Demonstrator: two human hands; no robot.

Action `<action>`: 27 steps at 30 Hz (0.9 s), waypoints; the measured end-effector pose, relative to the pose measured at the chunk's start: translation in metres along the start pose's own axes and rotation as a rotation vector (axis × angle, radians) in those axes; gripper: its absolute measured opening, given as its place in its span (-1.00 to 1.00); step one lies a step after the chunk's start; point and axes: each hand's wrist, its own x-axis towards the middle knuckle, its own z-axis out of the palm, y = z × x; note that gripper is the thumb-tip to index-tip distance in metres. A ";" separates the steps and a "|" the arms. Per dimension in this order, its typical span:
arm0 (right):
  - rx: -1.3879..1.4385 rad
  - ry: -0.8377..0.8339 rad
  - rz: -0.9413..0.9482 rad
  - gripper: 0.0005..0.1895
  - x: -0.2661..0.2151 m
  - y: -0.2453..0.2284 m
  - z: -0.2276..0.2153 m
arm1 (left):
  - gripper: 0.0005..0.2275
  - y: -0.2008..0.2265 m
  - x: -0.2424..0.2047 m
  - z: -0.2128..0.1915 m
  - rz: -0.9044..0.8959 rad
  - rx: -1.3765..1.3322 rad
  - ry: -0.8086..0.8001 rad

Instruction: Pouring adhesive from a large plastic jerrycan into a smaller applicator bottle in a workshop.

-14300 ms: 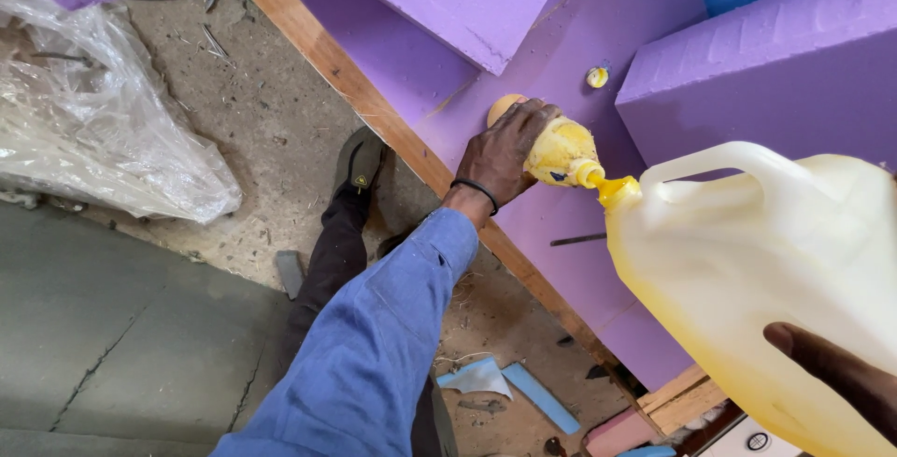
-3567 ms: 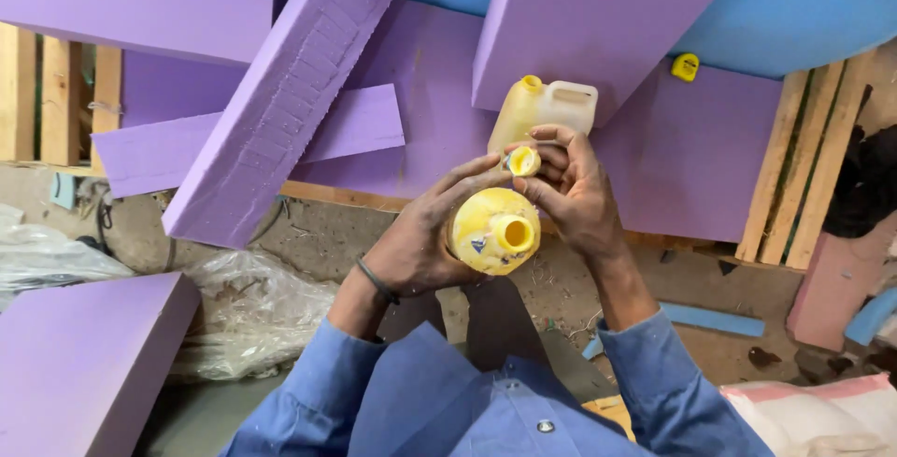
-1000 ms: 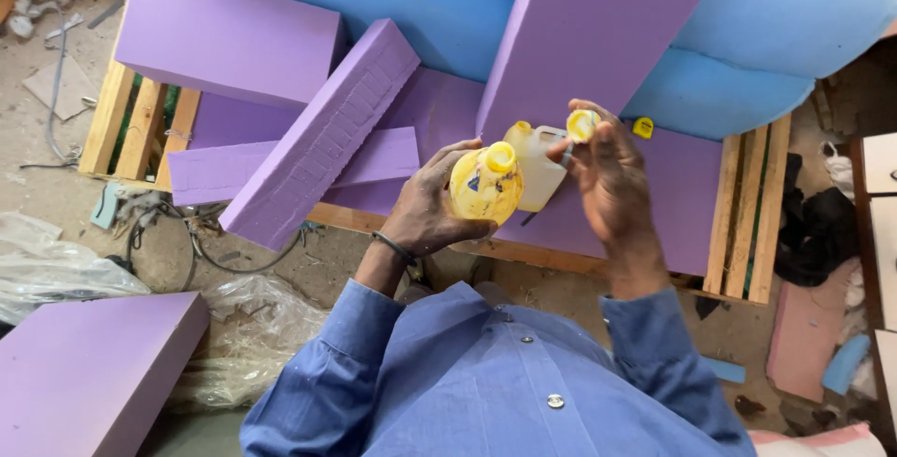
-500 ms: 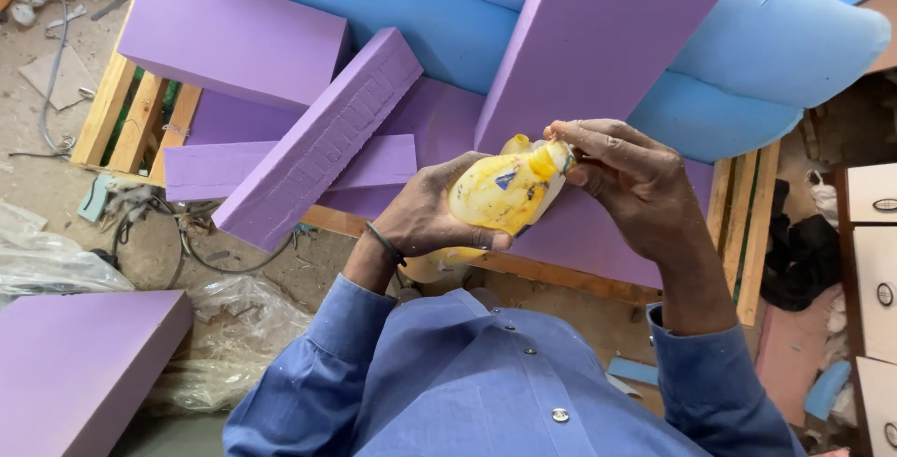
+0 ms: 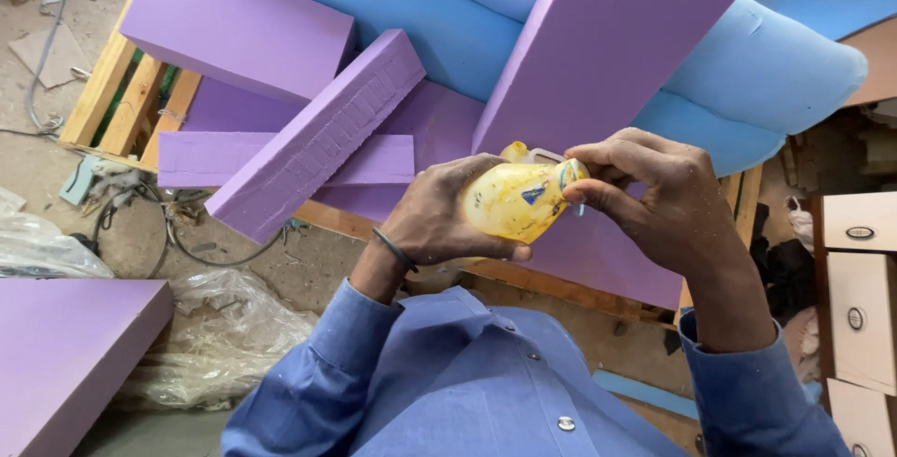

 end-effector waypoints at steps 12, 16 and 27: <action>0.278 0.227 0.383 -0.04 0.004 0.018 0.008 | 0.01 -0.002 -0.008 0.008 0.004 -0.494 -0.030; 0.210 0.112 0.230 -0.28 0.009 -0.018 -0.024 | -0.10 -0.011 -0.010 0.002 -0.011 -0.574 -0.066; -0.230 0.337 0.184 -0.35 0.025 -0.009 0.051 | -0.03 -0.018 -0.004 0.020 -0.006 0.143 0.337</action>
